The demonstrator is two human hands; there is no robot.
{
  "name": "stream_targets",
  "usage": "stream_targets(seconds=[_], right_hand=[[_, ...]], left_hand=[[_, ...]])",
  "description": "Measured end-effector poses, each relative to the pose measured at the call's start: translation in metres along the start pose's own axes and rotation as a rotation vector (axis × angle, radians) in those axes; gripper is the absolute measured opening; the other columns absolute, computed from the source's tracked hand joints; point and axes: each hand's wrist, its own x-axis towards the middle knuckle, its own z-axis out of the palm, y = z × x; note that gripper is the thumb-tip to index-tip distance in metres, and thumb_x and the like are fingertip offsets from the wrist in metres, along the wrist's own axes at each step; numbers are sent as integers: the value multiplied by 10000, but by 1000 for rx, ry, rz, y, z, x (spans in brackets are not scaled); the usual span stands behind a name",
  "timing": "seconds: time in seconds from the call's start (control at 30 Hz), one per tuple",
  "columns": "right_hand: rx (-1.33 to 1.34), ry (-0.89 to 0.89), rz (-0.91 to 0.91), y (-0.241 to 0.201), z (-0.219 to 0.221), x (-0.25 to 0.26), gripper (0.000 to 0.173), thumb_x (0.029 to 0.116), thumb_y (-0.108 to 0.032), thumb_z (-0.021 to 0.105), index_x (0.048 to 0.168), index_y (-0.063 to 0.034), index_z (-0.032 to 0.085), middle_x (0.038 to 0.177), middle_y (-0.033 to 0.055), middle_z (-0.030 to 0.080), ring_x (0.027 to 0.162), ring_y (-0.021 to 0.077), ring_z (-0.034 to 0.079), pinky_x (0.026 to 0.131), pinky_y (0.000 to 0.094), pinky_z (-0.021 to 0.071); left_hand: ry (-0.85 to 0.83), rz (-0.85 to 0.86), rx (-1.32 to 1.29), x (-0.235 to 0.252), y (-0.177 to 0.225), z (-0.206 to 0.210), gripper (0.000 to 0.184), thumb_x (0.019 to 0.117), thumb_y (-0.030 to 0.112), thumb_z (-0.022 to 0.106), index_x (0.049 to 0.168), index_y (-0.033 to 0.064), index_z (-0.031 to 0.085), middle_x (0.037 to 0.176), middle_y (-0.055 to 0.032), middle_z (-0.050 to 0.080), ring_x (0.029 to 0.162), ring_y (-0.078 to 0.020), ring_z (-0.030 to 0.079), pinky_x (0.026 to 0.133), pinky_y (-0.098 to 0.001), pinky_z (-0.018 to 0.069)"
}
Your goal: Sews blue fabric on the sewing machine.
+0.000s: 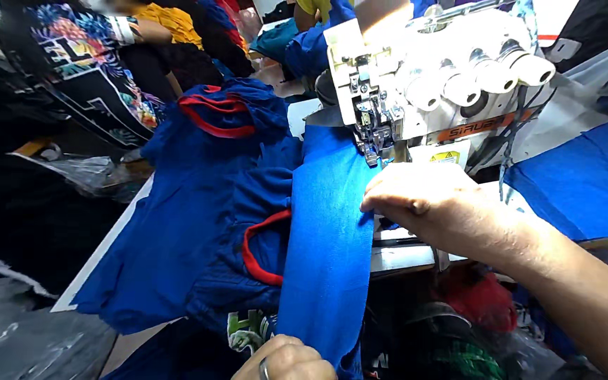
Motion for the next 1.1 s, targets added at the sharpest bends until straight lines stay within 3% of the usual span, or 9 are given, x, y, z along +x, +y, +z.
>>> stream_targets(seconds=[0.13, 0.27, 0.4, 0.6, 0.7, 1.0, 1.1], right_hand=[[28, -1, 18, -1, 4, 4, 170, 958, -77, 612, 894, -78, 769, 891, 54, 744, 891, 130, 712, 762, 238, 551], [0, -62, -2, 0, 5, 1, 189, 972, -104, 584, 889, -85, 753, 863, 41, 715, 809, 134, 689, 639, 262, 522], [33, -155, 26, -1, -1, -1, 151, 937, -73, 571, 867, -86, 704, 763, 25, 609, 672, 123, 610, 533, 263, 470], [-34, -293, -5, -9, -4, -5, 140, 916, -71, 638, 929, -113, 770, 838, 43, 613, 747, 159, 616, 579, 262, 496], [-153, -278, 2, -15, -4, -6, 131, 927, -164, 636, 881, -154, 759, 851, 27, 638, 675, 158, 630, 480, 289, 462], [-98, -66, -54, -25, 6, 4, 173, 950, -38, 587, 876, -79, 738, 897, 67, 702, 769, 165, 686, 557, 260, 515], [-43, -62, 28, -21, 22, -7, 148, 960, -63, 594, 903, -96, 727, 885, 62, 687, 717, 165, 678, 499, 273, 501]], left_hand=[[-42, -7, 5, -1, -1, 2, 116, 1055, 87, 500, 968, 79, 577, 883, -94, 576, 863, -187, 581, 862, -244, 472], [-114, -8, 50, -2, -1, 0, 123, 1052, 74, 502, 973, 77, 596, 869, -94, 589, 850, -206, 573, 832, -257, 461], [-183, 1, 106, 0, -3, 0, 139, 1057, 87, 497, 982, 100, 614, 869, -78, 605, 849, -201, 578, 814, -262, 458], [-185, 3, 112, -1, -3, 3, 140, 1055, 92, 500, 983, 107, 619, 867, -72, 602, 848, -197, 573, 813, -262, 453], [-182, -4, 100, -1, -3, 1, 134, 1053, 88, 505, 981, 104, 616, 866, -74, 600, 853, -197, 574, 817, -258, 456], [-211, 26, 127, 3, -3, 11, 159, 1052, 93, 500, 973, 116, 636, 852, -59, 616, 836, -196, 566, 792, -266, 437], [-198, 54, 94, 1, -2, 8, 155, 1048, 76, 491, 965, 104, 618, 850, -73, 610, 831, -205, 564, 801, -270, 444]])
